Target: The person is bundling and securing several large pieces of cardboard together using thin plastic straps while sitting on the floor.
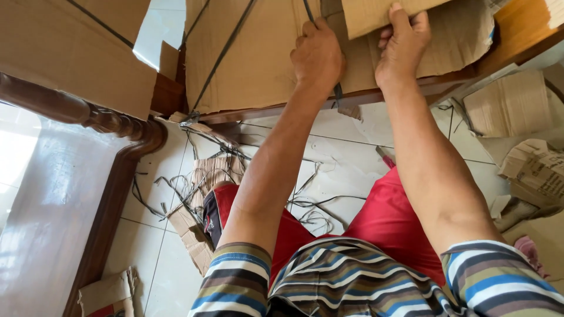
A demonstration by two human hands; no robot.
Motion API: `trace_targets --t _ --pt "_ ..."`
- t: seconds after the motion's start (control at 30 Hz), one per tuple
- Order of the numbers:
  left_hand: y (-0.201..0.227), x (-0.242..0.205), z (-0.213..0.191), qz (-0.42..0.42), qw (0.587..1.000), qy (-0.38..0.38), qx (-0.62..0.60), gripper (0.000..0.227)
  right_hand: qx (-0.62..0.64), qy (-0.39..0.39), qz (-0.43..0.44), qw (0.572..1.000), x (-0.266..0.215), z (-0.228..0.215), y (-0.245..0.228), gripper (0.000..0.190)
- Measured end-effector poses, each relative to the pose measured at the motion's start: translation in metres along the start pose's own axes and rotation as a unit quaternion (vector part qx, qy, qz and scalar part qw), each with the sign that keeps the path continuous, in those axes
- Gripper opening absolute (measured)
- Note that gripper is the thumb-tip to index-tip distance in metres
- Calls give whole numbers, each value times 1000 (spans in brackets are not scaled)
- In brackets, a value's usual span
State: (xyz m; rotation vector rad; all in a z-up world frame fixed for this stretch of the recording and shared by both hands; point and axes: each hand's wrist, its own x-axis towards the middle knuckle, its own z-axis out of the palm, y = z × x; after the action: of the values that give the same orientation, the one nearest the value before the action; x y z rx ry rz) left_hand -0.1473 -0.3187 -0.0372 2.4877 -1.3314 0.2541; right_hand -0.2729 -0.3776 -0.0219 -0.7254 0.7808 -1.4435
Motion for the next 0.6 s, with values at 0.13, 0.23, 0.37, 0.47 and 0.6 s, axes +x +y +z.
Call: trace_targets --t 0.13,0.23,0.37,0.47,0.6 --pt "2 13 -15 -29 992 -89 -90 39 -60 -5 74 995 -1 10 -11 24" --pt "1 1 -59 -31 982 -147 -118 48 4 -1 115 993 -13 18 -27 15" --pt "-10 -12 -74 -69 955 -72 -278 33 -11 -9 123 992 -24 21 -36 12" --pt "-7 -7 -102 -171 871 -87 -453 48 -26 -35 118 992 -26 19 -40 11" --pt "-6 16 -101 -166 722 -119 -662 103 4 -32 114 993 -34 12 -41 11"
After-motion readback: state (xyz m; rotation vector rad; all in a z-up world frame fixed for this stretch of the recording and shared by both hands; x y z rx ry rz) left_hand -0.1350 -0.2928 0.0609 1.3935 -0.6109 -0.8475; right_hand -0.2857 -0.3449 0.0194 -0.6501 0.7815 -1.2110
